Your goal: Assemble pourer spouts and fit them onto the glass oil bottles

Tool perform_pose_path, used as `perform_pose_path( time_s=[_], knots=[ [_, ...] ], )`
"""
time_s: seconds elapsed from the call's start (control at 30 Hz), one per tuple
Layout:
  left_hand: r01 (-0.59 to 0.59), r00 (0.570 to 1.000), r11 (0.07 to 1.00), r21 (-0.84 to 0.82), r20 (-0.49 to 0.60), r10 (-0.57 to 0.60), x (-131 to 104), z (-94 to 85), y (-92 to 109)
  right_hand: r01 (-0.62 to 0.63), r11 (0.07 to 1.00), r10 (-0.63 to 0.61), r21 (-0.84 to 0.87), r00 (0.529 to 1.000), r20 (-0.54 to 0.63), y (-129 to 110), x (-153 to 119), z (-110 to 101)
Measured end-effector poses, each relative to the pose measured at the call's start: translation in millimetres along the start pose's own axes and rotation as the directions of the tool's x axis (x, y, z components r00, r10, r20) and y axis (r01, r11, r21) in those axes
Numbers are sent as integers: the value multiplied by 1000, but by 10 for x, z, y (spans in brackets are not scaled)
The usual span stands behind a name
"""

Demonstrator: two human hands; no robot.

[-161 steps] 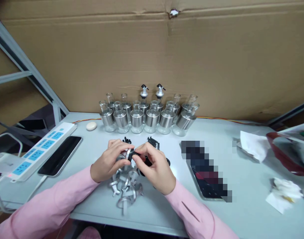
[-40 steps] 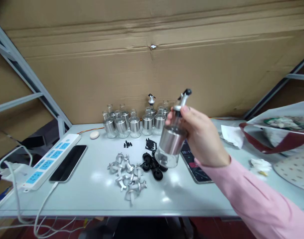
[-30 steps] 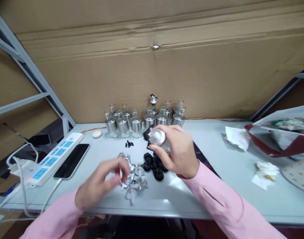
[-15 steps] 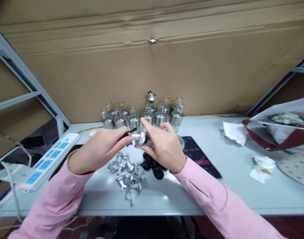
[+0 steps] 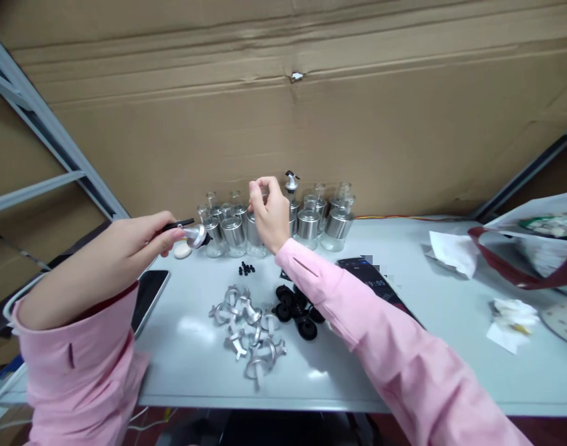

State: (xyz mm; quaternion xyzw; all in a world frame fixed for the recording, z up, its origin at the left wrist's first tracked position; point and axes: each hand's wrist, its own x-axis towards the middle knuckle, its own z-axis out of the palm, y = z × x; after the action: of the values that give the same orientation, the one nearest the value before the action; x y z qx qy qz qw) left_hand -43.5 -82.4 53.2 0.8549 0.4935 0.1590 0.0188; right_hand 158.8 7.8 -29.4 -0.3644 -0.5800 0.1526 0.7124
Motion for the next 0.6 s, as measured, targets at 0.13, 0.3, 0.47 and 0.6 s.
perform_pose_path(
  time_s=[0.13,0.3,0.47,0.6],
  knots=[
    [49,997,998,24,62,-51,-2,13,-56,8,994,-8,-112,1000,2,222,19,125],
    [24,994,1000,-17,106,-22,3,31,-73,-33,985,41,-171,998,47,443,30,142],
    [13,990,1000,-20,140,-10,50,59,-59,-86,978,104,-188,991,86,667,17,204],
    [30,976,999,21,216,-34,127,101,-58,-68,968,97,-242,989,113,737,78,237]
  ],
)
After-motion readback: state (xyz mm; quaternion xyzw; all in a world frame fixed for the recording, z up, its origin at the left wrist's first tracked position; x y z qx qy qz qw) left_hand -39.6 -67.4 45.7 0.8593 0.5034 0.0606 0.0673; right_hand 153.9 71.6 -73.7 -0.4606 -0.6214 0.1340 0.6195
